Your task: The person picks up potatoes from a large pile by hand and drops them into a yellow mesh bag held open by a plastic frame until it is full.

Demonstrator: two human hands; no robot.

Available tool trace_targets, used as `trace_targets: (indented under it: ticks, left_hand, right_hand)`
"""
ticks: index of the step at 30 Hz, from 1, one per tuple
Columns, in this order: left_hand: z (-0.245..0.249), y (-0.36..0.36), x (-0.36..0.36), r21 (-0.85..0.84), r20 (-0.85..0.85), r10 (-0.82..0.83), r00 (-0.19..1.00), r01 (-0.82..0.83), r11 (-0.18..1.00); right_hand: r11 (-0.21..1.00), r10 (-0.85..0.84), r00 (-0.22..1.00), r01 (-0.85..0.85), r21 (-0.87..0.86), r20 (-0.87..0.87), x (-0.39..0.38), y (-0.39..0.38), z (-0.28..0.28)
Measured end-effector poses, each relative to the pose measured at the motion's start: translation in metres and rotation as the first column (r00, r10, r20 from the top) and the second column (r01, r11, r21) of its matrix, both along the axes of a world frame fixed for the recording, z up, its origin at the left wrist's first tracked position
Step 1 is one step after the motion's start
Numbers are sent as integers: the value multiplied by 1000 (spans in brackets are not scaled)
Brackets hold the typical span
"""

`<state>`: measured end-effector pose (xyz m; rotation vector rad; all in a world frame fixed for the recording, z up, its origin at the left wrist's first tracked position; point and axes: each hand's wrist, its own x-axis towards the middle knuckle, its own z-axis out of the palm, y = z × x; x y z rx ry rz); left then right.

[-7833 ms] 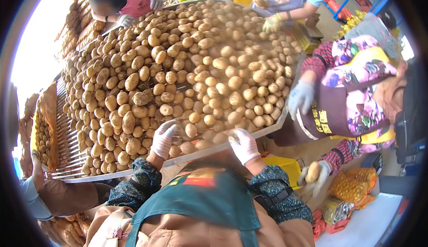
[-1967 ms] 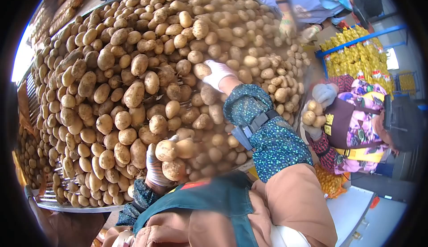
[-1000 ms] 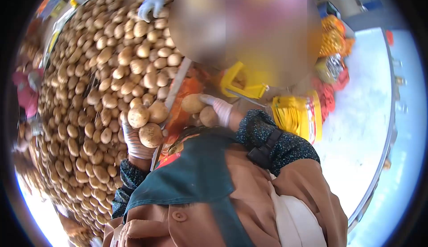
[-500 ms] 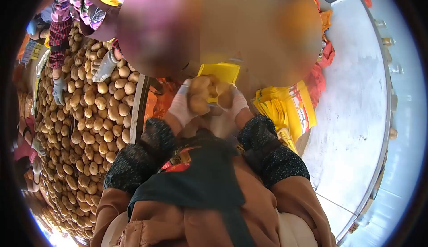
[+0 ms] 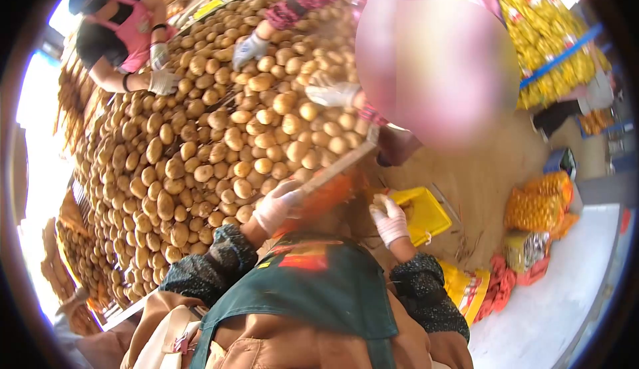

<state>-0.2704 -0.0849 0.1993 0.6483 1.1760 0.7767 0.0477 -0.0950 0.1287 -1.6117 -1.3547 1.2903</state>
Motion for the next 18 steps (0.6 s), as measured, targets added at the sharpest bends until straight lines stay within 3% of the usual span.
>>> trace_targets:
  ticks: [1,2,4,6,8,10,13,14,15,18]
  left_hand:
    - [6,-2,-21,-13,-46,54,997,-55,998]
    - [7,-10,-36,13,-110,210,971,-210,978]
    - [6,-23,-75,206,-174,276,945,-239,949]
    - [17,-37,-104,173,-166,343,925,-315,933]
    - [15,-52,-123,84,-217,445,869,-438,895]
    - [-3,-68,-142,292,-330,447,831,-361,886]
    - [13,-73,-158,116,-104,539,836,-528,841]
    - [16,-72,-164,107,-106,542,833,-533,840]
    - [19,-69,-170,99,-108,544,832,-536,839]
    - [16,-59,-193,104,-87,532,842,-524,845]
  right_hand:
    - [987,104,988,-116,108,115,-20,20,5]
    - [966,170,974,-195,167,152,-43,38,15]
    - [920,298,939,-330,210,170,-95,71,48]
    - [792,441,864,-502,349,241,-144,104,73]
    - [791,477,848,-529,309,232,-185,140,68]
    - [730,492,827,-562,390,270,-229,184,63]
    - [703,488,741,-647,296,461,-288,244,58]
    - [698,518,712,-672,246,474,-304,260,54]
    - [739,584,692,-669,73,423,-321,273,49]
    - [733,470,519,-680,13,714,-365,306,25]
